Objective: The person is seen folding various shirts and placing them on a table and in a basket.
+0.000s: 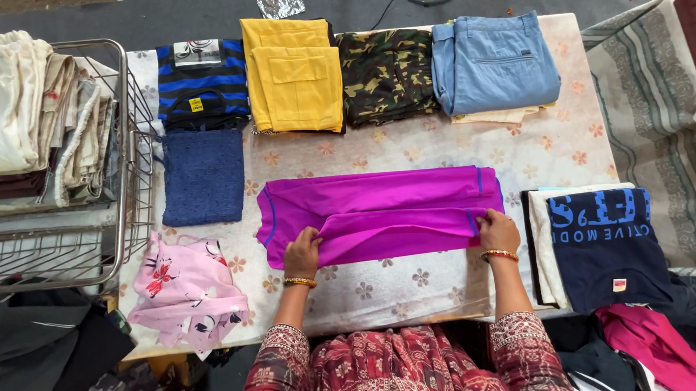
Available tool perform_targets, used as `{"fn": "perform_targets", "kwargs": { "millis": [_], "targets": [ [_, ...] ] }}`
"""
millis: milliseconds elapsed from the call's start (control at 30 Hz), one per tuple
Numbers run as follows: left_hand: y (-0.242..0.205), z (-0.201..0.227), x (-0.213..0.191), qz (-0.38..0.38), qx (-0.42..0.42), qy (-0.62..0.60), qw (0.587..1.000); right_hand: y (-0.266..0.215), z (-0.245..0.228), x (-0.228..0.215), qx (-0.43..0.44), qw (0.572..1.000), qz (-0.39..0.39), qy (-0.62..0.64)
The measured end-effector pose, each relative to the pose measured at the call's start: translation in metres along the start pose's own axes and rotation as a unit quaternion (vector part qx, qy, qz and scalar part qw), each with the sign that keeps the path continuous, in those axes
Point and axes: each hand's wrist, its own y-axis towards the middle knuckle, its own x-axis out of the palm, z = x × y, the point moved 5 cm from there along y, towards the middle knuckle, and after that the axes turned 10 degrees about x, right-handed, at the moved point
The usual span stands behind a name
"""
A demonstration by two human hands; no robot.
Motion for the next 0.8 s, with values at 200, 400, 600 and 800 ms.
{"fn": "perform_targets", "kwargs": {
  "millis": [200,400,600,800],
  "targets": [
    [-0.007,0.012,0.000,-0.056,0.141,0.217,0.964,-0.006,0.004,0.012,-0.105,0.985,0.134,-0.016],
    [-0.019,0.007,-0.003,-0.071,0.205,0.278,0.936,-0.018,0.011,0.009,-0.065,0.982,0.174,-0.042],
    [-0.020,0.027,0.020,-0.091,0.208,0.289,0.930,-0.080,-0.065,0.029,-0.260,0.959,0.111,0.025],
    [-0.016,0.044,0.021,-0.155,0.181,0.223,0.945,-0.136,-0.097,0.057,-0.329,0.943,0.009,-0.045]
  ]
}}
